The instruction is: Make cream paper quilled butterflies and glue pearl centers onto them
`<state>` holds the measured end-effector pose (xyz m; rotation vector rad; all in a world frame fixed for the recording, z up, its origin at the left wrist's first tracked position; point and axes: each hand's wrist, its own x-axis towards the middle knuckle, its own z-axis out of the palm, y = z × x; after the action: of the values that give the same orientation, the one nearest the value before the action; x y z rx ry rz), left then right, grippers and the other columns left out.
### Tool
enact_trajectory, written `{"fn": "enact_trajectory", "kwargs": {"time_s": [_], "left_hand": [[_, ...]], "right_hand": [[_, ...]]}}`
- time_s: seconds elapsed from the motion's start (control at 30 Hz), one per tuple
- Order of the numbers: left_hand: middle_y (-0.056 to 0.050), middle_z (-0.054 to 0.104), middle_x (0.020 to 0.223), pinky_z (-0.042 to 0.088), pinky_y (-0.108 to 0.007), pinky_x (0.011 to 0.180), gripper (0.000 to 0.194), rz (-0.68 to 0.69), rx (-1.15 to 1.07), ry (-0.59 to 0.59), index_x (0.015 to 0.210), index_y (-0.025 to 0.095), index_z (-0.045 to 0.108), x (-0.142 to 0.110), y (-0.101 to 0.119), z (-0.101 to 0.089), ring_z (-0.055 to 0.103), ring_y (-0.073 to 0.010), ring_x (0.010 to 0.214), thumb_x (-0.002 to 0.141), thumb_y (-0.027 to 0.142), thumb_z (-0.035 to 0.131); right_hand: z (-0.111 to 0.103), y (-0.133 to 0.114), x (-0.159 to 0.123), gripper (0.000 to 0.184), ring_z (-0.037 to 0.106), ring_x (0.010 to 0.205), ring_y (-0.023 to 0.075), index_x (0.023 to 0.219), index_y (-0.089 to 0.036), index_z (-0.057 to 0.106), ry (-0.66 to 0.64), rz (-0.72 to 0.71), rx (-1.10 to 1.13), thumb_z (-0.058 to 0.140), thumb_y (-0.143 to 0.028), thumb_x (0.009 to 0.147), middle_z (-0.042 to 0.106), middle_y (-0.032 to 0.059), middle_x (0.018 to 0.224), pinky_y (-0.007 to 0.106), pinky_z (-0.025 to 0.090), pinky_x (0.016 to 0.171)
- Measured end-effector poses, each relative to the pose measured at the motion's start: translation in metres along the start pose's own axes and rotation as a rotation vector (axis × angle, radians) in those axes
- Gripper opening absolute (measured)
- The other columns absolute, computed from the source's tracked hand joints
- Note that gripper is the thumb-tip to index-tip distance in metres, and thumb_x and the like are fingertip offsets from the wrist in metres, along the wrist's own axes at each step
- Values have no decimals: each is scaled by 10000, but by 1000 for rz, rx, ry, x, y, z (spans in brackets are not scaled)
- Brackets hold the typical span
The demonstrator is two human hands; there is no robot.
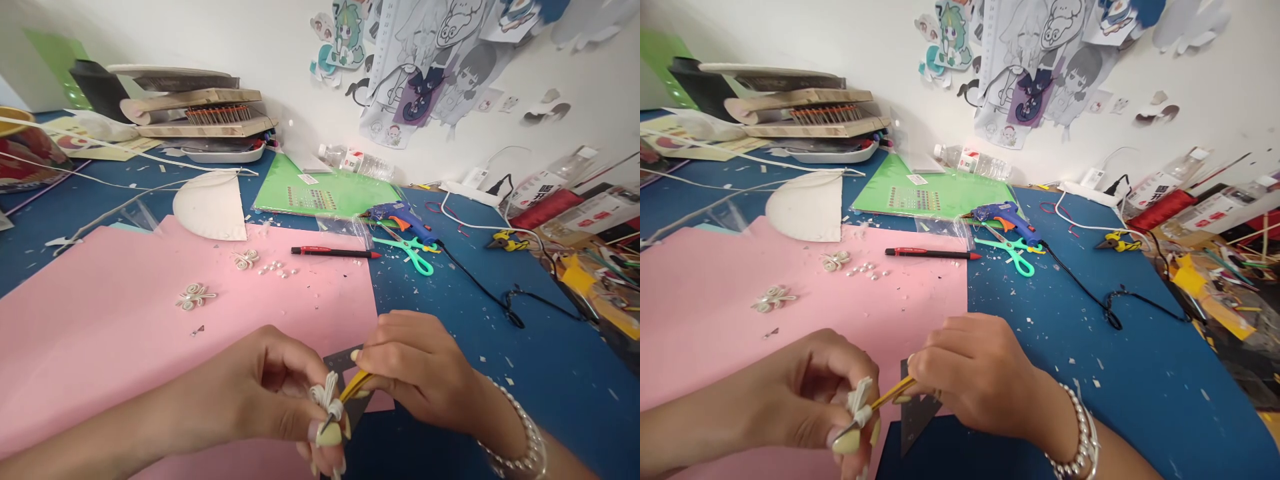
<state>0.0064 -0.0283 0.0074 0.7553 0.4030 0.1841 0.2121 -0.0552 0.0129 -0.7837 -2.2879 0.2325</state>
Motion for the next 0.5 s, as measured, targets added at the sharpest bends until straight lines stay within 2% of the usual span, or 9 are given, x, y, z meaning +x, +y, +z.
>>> {"fn": "enact_trajectory", "kwargs": {"time_s": [0.17, 0.37, 0.5], "left_hand": [[-18, 748, 708, 483, -162, 603, 41, -21, 85, 26, 753, 186, 738, 0, 2, -4, 684, -114, 633, 745, 208, 704], [-11, 744, 689, 494, -184, 594, 77, -56, 80, 18, 754, 194, 731, 0, 2, -4, 689, -126, 631, 759, 138, 679], [-18, 745, 691, 506, -197, 575, 31, -89, 76, 13, 754, 195, 732, 0, 2, -5, 688, -131, 612, 735, 187, 709]], "right_hand": [[2, 6, -3, 267, 498, 575, 92, 758, -152, 559, -43, 51, 130, 420, -308, 924, 593, 9, 630, 209, 377, 546], [-4, 3, -1, 194, 536, 598, 51, 775, -171, 558, -270, 261, 342, 470, -288, 902, 610, -32, 663, 146, 392, 580], [-6, 3, -1, 180, 583, 687, 68, 878, -180, 581, -338, 289, 374, 455, -306, 907, 653, -13, 762, 163, 416, 645]]}}
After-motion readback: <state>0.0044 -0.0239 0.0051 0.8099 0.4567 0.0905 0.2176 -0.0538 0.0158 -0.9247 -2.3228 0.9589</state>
